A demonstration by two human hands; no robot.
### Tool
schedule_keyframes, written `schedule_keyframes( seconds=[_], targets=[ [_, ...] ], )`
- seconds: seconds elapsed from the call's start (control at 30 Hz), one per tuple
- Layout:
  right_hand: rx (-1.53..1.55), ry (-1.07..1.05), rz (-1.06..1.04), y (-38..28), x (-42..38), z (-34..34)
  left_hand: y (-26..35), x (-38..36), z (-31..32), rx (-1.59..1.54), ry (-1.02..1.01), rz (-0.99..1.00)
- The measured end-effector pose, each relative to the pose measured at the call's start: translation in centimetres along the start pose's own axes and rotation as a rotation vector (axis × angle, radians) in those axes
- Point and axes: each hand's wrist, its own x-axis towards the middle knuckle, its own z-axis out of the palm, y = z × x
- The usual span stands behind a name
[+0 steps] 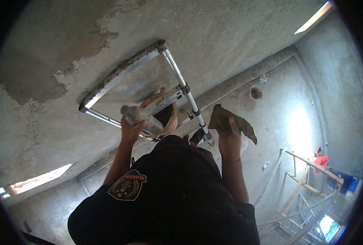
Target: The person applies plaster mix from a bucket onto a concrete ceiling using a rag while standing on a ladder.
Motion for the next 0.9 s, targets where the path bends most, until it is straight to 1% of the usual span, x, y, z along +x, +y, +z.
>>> schedule_keyframes(
  seconds=[0.07,0.1,0.17,0.2,0.23,0.3,0.33,0.37,0.43,0.47,0.53,0.63,0.77,0.83,0.9],
  targets=[
    [-0.003,0.019,0.011,0.8,0.3,0.0,1.2,1.2,2.9,-0.013,-0.099,0.025],
    [-0.005,0.047,0.019,1.2,0.4,-0.3,2.8,1.7,3.9,-0.02,-0.127,0.025],
    [-0.035,0.031,0.026,1.7,0.6,0.0,6.4,2.8,5.6,0.101,-0.462,0.057],
    [-0.031,0.021,0.031,1.4,0.5,0.9,6.3,3.4,6.5,-0.006,-0.597,-0.061],
    [-0.028,0.006,0.041,1.1,0.4,1.7,6.5,3.9,7.1,-0.01,-0.618,-0.061],
    [-0.041,-0.006,0.024,1.0,0.4,2.0,9.7,4.9,7.6,0.204,-0.757,-0.028],
    [-0.052,-0.028,0.017,1.0,0.5,2.0,11.3,5.3,7.7,0.286,-0.812,-0.043],
    [-0.052,-0.024,0.017,0.9,0.6,1.9,11.0,6.0,7.8,0.286,-0.816,-0.045],
    [-0.026,-0.062,0.037,0.8,0.7,1.6,10.3,7.1,7.6,0.442,-1.022,0.12],
    [-0.025,-0.061,0.035,0.9,0.8,1.6,10.8,7.1,7.6,0.443,-1.025,0.122],
    [0.028,-0.053,0.041,1.1,0.9,1.5,12.3,7.1,7.3,0.57,-1.066,0.08],
    [0.062,-0.054,0.075,1.4,0.9,1.7,14.5,7.1,7.4,0.653,-1.068,0.072],
    [0.11,-0.097,0.107,2.4,1.5,0.8,15.0,7.7,8.4,0.68,-1.113,0.098],
    [0.106,-0.099,0.122,2.8,1.7,0.7,16.0,7.9,8.9,0.73,-1.128,0.047],
    [0.09,-0.091,0.132,3.0,1.8,0.7,16.7,8.2,9.2,0.753,-1.156,0.049]
  ],
)
